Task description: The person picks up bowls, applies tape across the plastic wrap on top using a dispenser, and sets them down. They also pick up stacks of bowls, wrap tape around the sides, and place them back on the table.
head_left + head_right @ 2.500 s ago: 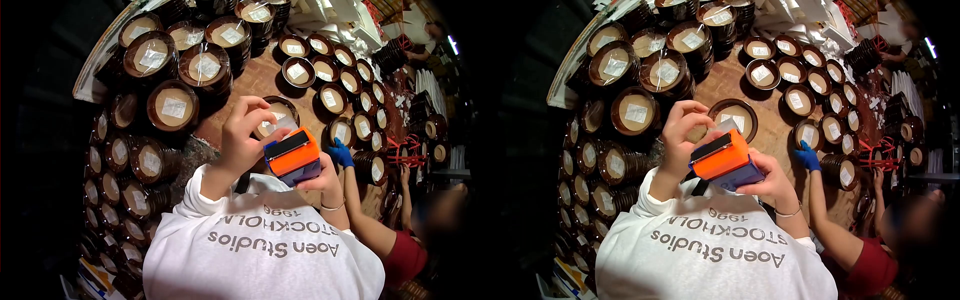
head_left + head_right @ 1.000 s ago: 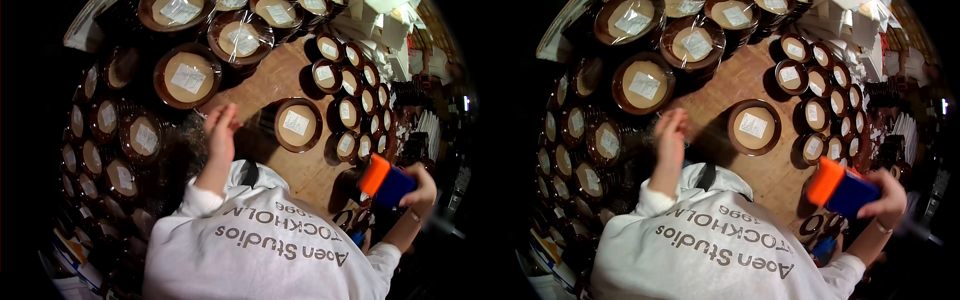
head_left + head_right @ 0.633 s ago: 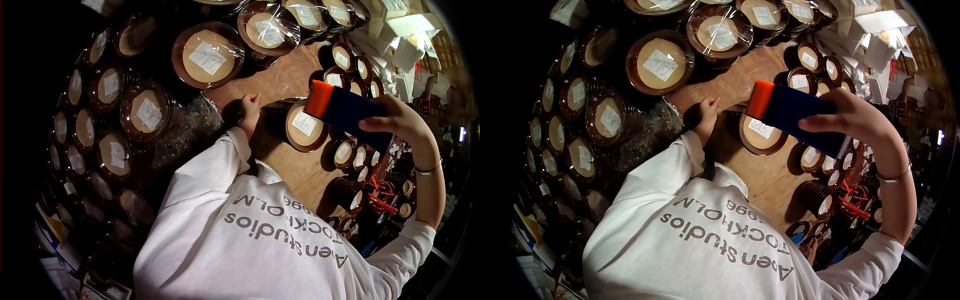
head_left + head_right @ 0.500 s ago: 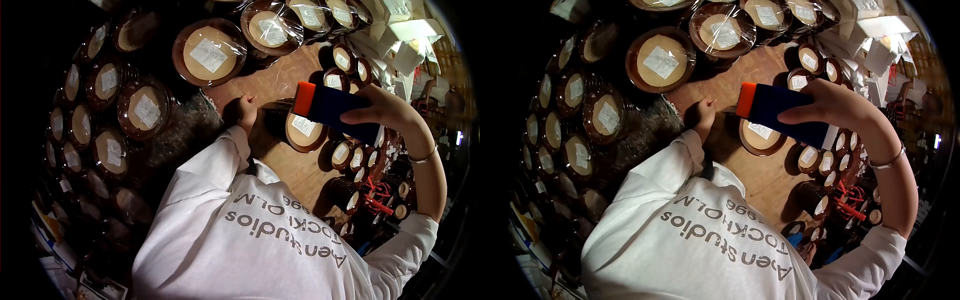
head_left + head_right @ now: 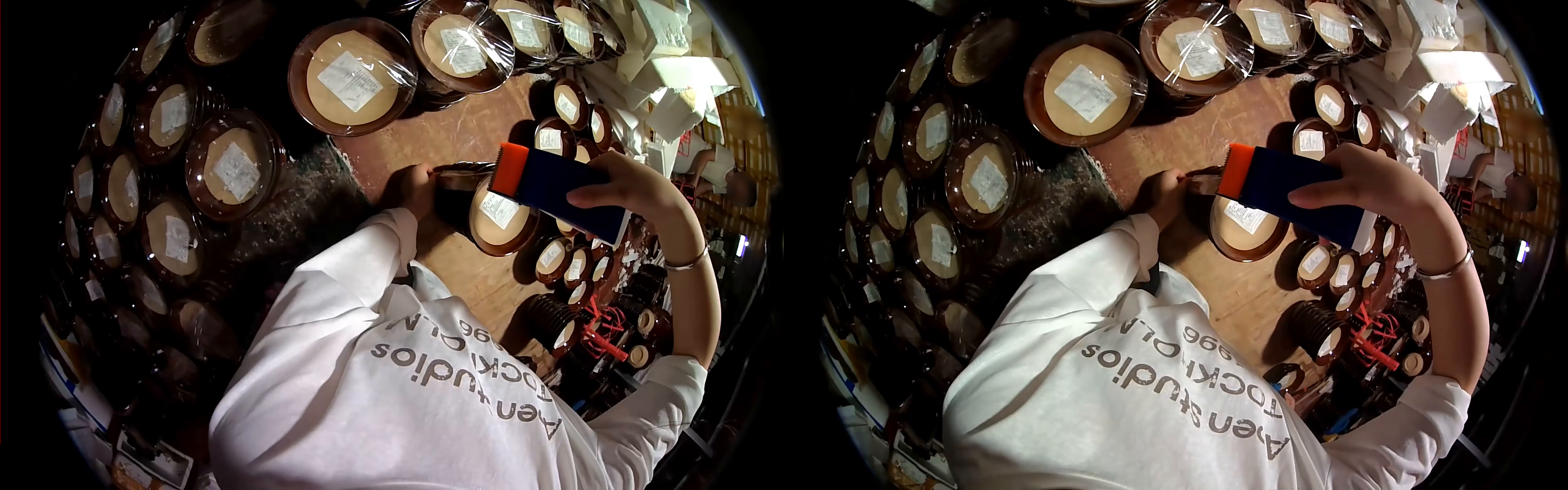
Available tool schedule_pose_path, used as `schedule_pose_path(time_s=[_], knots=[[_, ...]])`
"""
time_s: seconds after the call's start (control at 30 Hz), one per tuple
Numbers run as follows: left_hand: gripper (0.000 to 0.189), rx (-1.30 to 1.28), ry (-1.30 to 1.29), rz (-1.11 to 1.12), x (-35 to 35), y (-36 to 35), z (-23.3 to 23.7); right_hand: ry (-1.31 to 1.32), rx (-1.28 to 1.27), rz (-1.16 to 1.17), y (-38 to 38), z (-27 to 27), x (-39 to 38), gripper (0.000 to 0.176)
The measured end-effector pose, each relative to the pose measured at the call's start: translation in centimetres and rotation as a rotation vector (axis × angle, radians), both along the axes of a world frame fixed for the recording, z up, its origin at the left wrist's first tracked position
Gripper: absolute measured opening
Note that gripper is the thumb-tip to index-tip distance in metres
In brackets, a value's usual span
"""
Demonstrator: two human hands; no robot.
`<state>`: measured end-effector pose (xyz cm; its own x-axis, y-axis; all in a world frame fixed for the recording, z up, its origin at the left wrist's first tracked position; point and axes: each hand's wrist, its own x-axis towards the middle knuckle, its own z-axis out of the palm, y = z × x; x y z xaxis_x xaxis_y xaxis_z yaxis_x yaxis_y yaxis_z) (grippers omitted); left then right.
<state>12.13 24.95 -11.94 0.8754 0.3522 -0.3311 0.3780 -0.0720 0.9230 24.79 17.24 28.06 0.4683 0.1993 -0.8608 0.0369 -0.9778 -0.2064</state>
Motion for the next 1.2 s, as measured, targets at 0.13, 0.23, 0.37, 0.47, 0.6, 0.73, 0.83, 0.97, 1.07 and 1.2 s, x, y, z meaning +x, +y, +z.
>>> schedule_pose_path(time_s=[0.13,0.23,0.37,0.47,0.6,0.73,0.83,0.97,1.07,1.2], knots=[[0.028,0.215,0.034,-0.226,0.5,1.2,0.2,0.025,0.057,-0.011,-0.7,-0.1,0.1,0.047],[0.029,0.472,0.177,-0.537,1.3,2.6,1.7,-0.009,0.029,-0.001,-1.2,-0.1,0.3,0.046],[0.037,0.545,0.077,-0.567,1.7,2.2,1.0,-0.015,0.04,-0.013,-1.8,0.1,-0.1,0.046],[0.042,-0.3,-0.14,0.004,0.6,-0.2,0.5,0.0,-0.001,-0.072,-2.1,0.4,-0.3,0.056],[0.036,-0.142,0.104,-0.051,0.9,0.3,3.8,-0.055,-0.088,0.043,-2.6,0.4,-0.1,0.062],[0.029,-0.07,-0.191,0.047,-0.2,1.3,7.1,-0.126,-0.143,0.108,-3.5,0.1,-0.1,0.065],[0.035,0.479,-0.816,-0.539,-4.5,2.9,14.9,-0.194,-0.161,0.057,-4.3,0.0,-0.8,0.077],[0.047,1.005,-0.843,-0.823,-4.5,-2.8,16.6,-0.162,-0.072,0.059,-5.8,-0.9,-0.4,0.082],[0.044,1.245,-0.808,-0.809,-3.5,-3.5,14.2,-0.235,-0.03,0.062,-6.5,-0.8,-1.3,0.087],[0.034,1.316,-1.027,-0.778,-2.7,-2.5,14.8,-0.222,0.008,-0.011,-8.5,-1.6,-2.1,0.083]])
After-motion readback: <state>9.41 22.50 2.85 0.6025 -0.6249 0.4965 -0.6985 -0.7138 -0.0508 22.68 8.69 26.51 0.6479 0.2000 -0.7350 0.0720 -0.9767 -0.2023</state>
